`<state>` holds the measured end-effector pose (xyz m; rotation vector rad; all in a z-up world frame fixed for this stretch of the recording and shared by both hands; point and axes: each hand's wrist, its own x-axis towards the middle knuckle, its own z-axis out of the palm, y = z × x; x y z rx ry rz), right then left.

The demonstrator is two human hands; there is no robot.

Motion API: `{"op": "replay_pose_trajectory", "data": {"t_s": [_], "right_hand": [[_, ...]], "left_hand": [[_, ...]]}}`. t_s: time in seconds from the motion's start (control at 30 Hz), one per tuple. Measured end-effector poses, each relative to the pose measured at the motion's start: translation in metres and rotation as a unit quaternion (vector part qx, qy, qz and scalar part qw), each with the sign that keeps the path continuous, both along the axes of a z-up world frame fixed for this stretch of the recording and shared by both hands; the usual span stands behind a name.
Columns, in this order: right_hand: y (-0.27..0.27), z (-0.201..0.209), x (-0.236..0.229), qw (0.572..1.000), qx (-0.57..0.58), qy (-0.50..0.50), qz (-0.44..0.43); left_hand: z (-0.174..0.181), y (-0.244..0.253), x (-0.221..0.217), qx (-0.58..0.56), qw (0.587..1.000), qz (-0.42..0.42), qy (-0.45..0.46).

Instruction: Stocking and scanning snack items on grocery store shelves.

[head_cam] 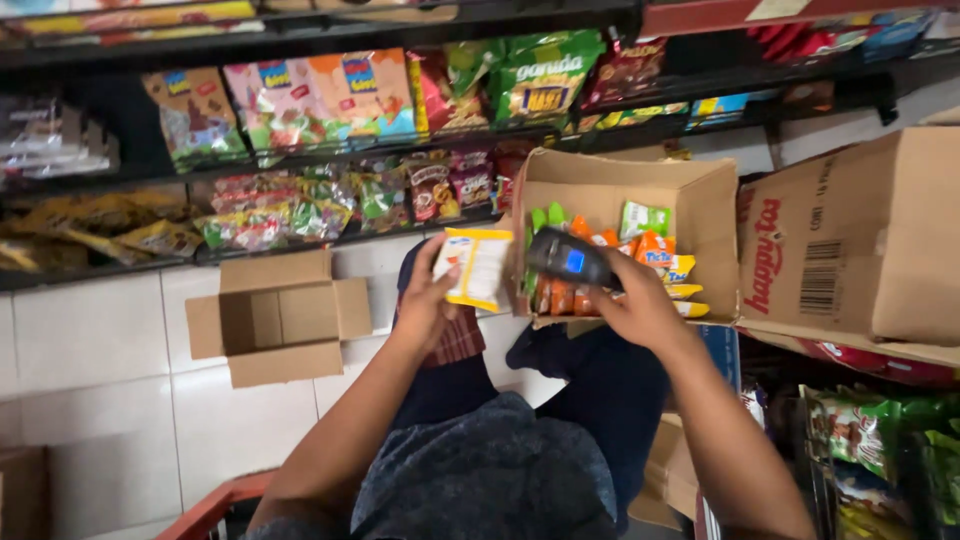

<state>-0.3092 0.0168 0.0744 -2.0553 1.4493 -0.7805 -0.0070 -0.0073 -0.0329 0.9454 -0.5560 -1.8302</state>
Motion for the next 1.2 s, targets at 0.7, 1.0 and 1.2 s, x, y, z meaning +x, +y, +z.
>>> {"op": "replay_pose_trajectory", "data": {"t_s": [0.7,1.0,1.2], "right_hand": [[-0.26,-0.093,-0.182,0.937,-0.179,0.11,-0.278],[-0.275,-0.068,-0.152,0.922,-0.05,0.05,-0.381],[-0.178,-0.014,-0.075,0.894,-0.262,-0.014,-0.362]], "left_hand": [[0.042,-0.026,-0.019,-0.069,0.96,-0.09,0.257],[-0.012,-0.048,-0.03,-0.004,0.954,-0.067,0.294],[-0.067,-0.085,-0.056,0.002,0.958,-0.105,0.267]]}}
